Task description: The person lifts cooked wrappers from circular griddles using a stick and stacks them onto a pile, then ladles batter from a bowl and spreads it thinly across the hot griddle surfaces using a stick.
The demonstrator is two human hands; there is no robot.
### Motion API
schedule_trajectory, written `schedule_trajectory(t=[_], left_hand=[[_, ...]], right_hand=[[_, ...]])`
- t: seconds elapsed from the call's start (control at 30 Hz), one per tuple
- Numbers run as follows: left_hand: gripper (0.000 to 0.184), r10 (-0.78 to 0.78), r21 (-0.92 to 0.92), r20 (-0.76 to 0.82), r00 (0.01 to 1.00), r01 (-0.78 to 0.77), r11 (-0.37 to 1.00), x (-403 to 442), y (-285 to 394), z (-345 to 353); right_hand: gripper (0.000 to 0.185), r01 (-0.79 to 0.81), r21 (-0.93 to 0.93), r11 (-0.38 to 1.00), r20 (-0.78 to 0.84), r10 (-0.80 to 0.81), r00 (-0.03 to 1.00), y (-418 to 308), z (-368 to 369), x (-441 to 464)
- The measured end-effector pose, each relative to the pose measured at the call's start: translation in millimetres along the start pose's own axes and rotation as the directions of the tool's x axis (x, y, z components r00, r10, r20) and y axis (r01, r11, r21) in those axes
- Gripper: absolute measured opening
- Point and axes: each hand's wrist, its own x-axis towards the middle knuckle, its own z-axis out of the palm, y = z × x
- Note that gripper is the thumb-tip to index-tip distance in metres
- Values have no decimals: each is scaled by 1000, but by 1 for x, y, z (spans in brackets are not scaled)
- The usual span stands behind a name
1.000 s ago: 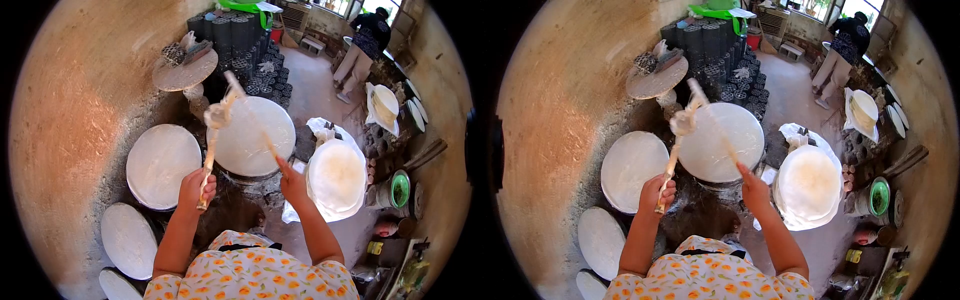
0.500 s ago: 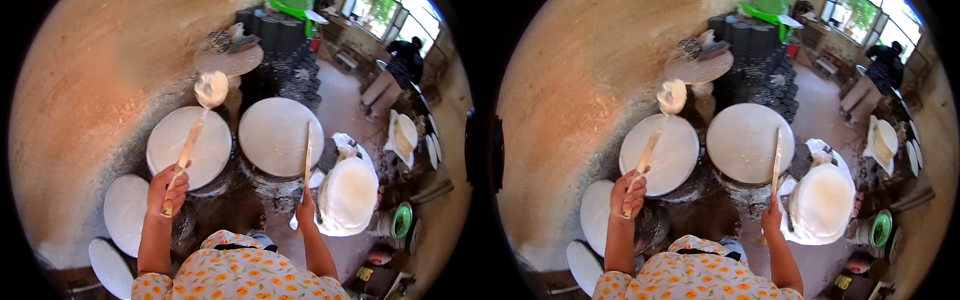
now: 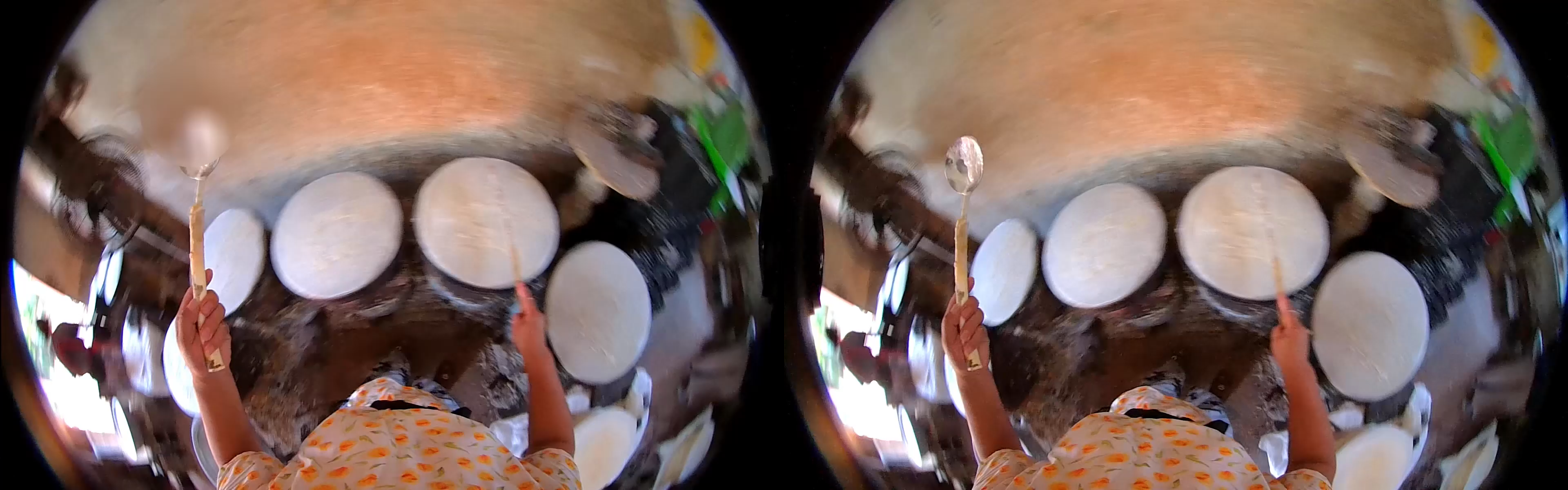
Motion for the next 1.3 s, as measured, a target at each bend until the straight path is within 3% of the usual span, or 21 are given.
schedule_trajectory(t=[0.03,0.07,0.13,0.17,0.23,0.33,0.37,0.43,0.47,0.53,0.57,0.63,0.7,0.8,0.83,0.9,0.97,1.03,1.17,1.2,1.3], left_hand=[[41,66,-4,-67,996,-67,998,-20,16,-12],[40,172,56,-175,969,-165,985,-40,28,-21],[38,314,116,-279,908,-292,949,-82,55,-54],[38,381,160,-309,872,-347,924,-105,67,-64],[37,479,198,-377,793,-436,878,-148,88,-95],[23,669,412,-547,503,-535,738,-210,109,-156],[23,678,417,-560,476,-546,727,-230,111,-187],[13,716,583,-689,110,-503,638,-263,108,-254],[12,700,625,-709,87,-381,681,-282,105,-278],[11,640,600,-767,-49,-408,688,-317,92,-341],[11,599,598,-790,-129,-373,709,-336,80,-372],[10,436,486,-874,-216,-365,794,-364,59,-414],[9,179,283,-943,-281,-398,873,-395,34,-455],[17,-406,-179,-874,-269,-597,782,-440,-4,-521],[17,-419,-194,-869,-264,-597,778,-440,-11,-521],[22,-459,-352,-887,-55,-563,747,-437,-33,-521],[23,-448,-370,-892,-66,-465,804,-419,-51,-524],[23,-356,-201,-906,-228,-508,837,-394,-51,-502],[23,-365,-258,-927,-91,-550,794,-382,-54,-499],[19,-406,-343,-914,1,-537,771,-376,-48,-488],[14,-373,-339,-928,5,-434,835,-354,-52,-463]], right_hand=[[70,-52,-63,997,67,56,996,-14,-2,11],[70,116,-76,990,-17,-118,993,-10,7,20],[70,198,-184,963,-24,-205,978,-14,19,25],[71,31,-276,961,111,0,994,-10,24,21],[71,49,-252,966,186,-2,983,-34,34,-4],[67,152,-101,983,230,-126,965,-60,48,-35],[65,181,-13,983,218,-174,960,-71,54,-43],[65,180,48,982,214,-186,959,-108,82,-53],[66,214,64,975,208,-223,953,-117,102,-55],[69,349,70,935,139,-356,924,-149,145,-69],[69,130,192,973,327,-188,926,-176,156,-77],[69,-255,238,937,611,59,789,-224,179,-91],[67,-146,234,961,670,-50,740,-251,204,-102],[70,-146,210,967,735,-58,676,-276,233,-118],[71,-156,229,961,748,-71,660,-284,238,-124],[73,-182,281,942,764,-105,637,-290,243,-131],[74,-189,237,953,769,-65,636,-301,243,-135],[74,-213,249,945,776,-63,628,-302,240,-134],[75,-251,222,942,783,-19,622,-298,235,-119],[75,-278,221,935,788,-3,616,-296,233,-115],[75,-307,208,929,805,15,593,-288,228,-99]])
